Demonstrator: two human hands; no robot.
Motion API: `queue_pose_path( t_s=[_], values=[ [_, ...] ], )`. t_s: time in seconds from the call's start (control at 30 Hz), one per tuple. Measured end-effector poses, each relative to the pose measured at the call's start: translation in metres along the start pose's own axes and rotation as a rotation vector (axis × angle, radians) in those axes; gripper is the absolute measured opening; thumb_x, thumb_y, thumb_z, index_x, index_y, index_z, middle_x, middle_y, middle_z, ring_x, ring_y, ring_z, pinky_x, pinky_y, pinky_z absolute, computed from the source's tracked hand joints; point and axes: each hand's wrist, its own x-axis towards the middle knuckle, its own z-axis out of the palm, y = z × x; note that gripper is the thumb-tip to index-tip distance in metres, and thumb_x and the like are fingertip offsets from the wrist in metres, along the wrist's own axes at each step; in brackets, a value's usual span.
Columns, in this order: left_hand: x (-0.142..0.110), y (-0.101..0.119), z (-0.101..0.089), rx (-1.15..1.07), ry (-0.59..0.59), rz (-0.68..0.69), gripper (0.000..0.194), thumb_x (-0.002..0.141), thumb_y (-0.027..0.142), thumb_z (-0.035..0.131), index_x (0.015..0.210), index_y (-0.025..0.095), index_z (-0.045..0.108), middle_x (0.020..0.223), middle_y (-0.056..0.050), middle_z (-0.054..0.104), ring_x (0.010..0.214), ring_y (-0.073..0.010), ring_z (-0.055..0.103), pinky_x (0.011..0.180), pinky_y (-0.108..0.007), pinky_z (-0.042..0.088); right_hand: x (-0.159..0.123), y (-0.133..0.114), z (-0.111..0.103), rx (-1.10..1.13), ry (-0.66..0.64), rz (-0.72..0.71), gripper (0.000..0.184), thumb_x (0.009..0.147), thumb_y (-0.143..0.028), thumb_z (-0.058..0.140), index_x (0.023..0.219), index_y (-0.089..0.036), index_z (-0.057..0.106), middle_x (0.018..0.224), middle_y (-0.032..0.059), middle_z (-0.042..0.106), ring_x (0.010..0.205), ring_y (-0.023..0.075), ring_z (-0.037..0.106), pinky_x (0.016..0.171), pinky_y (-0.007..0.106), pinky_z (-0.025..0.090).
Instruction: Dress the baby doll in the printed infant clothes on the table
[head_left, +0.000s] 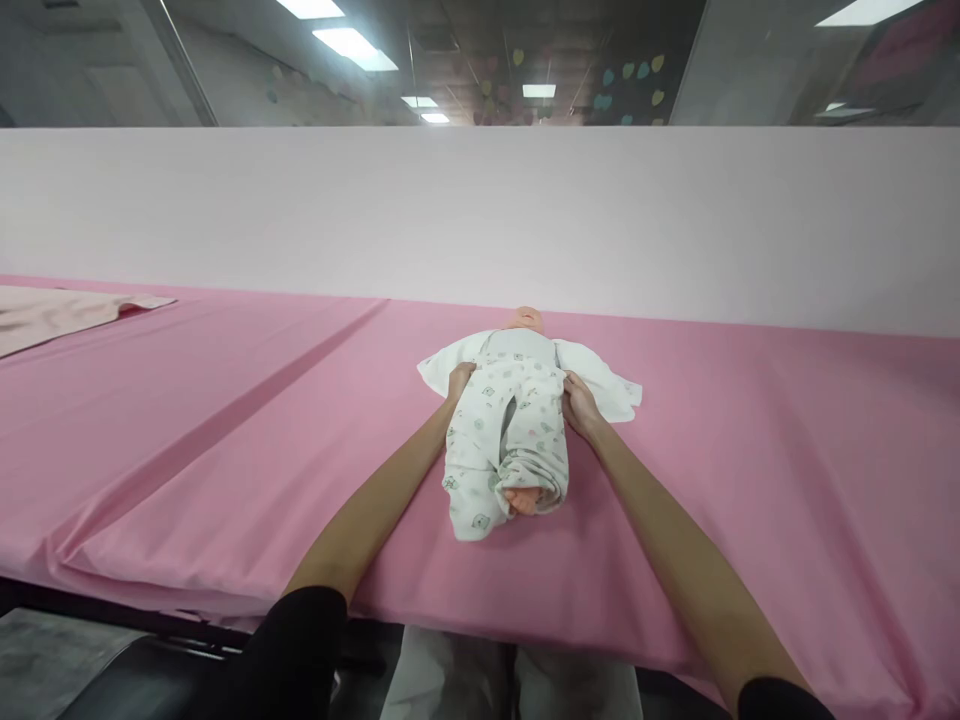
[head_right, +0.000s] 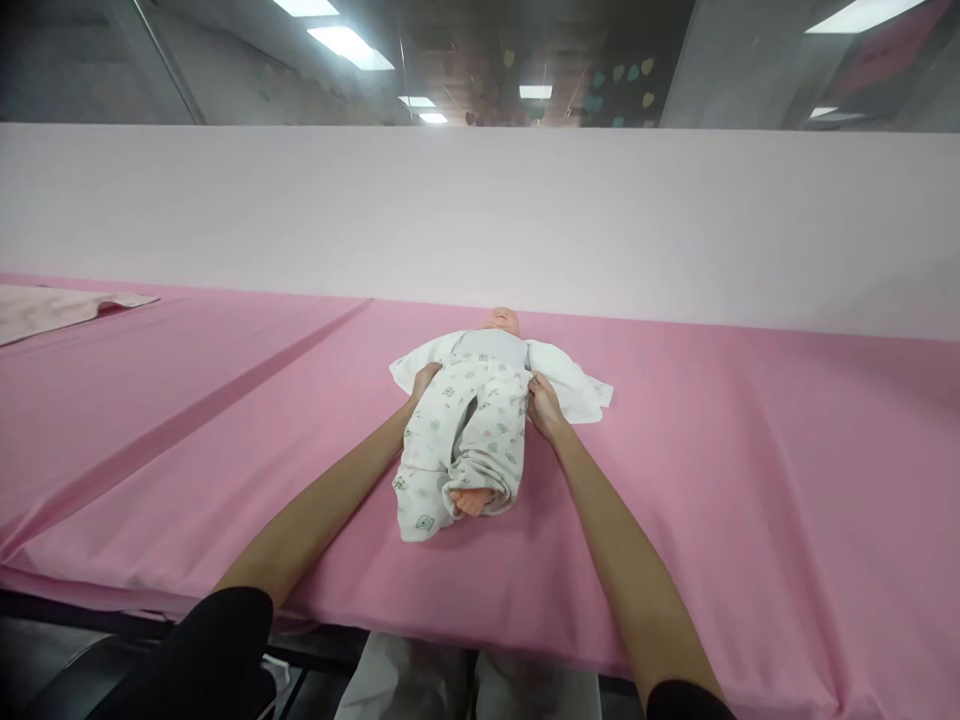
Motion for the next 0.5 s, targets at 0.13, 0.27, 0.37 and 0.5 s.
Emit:
queue_pose_path(
  t_s=[0.13, 0.27, 0.37, 0.5],
  values=[
    [-0.015, 0.002, 0.007, -0.017, 0.005, 0.025, 0.022, 0.074, 0.033, 0.061, 0.063, 0.018, 0.050, 0.059, 0.004, 0.046, 0.058, -0.0094, 0.044, 0.060, -0.024, 0.040, -0.003, -0.003, 0.002, -0.101, 0.133, -0.083, 0.019, 0.066, -0.035, 0.056, 0.080, -0.023, 0.052, 0.071, -0.0026, 0.058, 0.070, 0.0162, 0.053, 0.060, 0.026, 0.041],
    [-0.030, 0.001, 0.015, -0.055, 0.023, 0.098, 0.021, 0.077, 0.037, 0.059, 0.075, 0.018, 0.050, 0.067, 0.004, 0.049, 0.061, -0.0086, 0.045, 0.062, -0.023, 0.038, -0.001, -0.004, 0.000, -0.263, 0.171, -0.226, 0.016, 0.064, -0.033, 0.055, 0.075, -0.022, 0.052, 0.081, 0.0003, 0.058, 0.077, 0.0164, 0.050, 0.069, 0.029, 0.042],
    [-0.033, -0.001, 0.018, -0.037, 0.027, 0.122, 0.021, 0.079, 0.035, 0.058, 0.073, 0.018, 0.049, 0.069, 0.004, 0.047, 0.062, -0.0078, 0.044, 0.061, -0.022, 0.037, 0.001, -0.002, -0.001, -0.287, 0.178, -0.248, 0.015, 0.064, -0.032, 0.053, 0.075, -0.023, 0.047, 0.079, 0.0000, 0.055, 0.075, 0.0161, 0.047, 0.069, 0.029, 0.042],
    [-0.035, -0.001, 0.017, -0.033, 0.014, 0.059, 0.018, 0.083, 0.034, 0.054, 0.076, 0.020, 0.045, 0.061, 0.007, 0.039, 0.053, -0.0068, 0.035, 0.054, -0.021, 0.031, 0.006, -0.002, -0.001, -0.374, 0.202, -0.221, 0.014, 0.068, -0.036, 0.046, 0.071, -0.023, 0.041, 0.073, 0.0003, 0.049, 0.073, 0.0161, 0.043, 0.066, 0.027, 0.041]
  ],
)
